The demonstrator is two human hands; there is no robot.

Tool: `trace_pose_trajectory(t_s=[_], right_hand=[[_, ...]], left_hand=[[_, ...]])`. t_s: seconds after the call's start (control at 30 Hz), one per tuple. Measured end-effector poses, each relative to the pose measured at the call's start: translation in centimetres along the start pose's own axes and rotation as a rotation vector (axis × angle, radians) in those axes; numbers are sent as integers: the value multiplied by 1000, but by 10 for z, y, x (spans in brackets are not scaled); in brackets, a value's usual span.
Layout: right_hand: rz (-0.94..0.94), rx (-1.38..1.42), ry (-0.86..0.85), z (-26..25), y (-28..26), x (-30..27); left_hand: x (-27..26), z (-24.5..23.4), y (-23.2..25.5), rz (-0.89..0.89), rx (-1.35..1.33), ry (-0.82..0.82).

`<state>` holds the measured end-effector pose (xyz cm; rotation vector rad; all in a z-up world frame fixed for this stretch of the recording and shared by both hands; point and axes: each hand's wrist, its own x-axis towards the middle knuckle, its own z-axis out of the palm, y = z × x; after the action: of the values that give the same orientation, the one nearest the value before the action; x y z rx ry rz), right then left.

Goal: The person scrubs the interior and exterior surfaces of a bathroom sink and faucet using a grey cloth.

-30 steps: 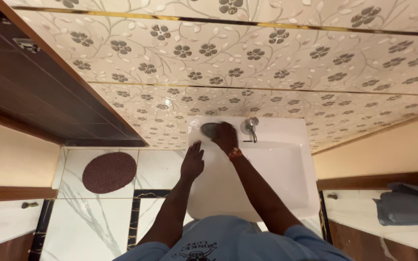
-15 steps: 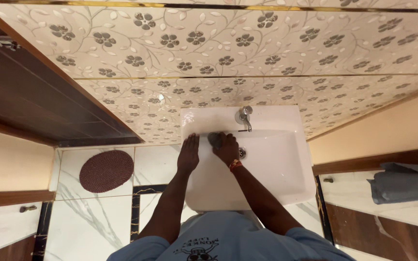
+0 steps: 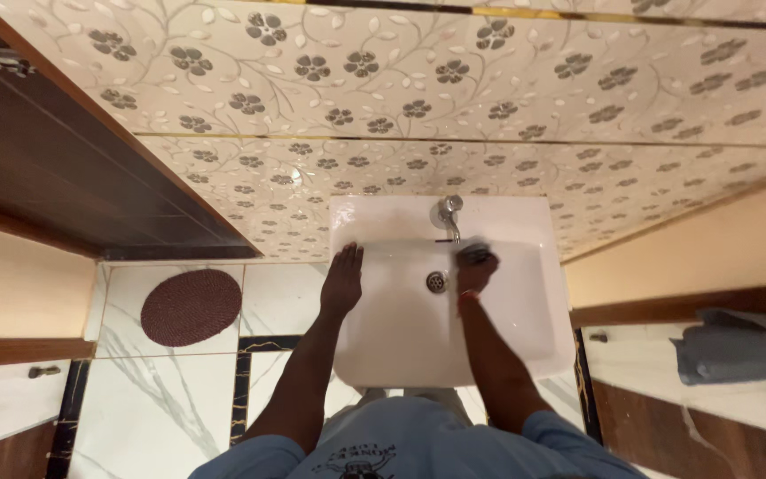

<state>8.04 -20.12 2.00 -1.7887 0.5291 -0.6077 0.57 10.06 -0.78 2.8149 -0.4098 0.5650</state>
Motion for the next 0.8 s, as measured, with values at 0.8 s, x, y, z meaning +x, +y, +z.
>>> trace_pose_trajectory(t_s=[0.8], right_hand=[[-257, -9, 32, -22, 33, 26]], left_hand=[[6, -14, 4, -65, -60, -73]])
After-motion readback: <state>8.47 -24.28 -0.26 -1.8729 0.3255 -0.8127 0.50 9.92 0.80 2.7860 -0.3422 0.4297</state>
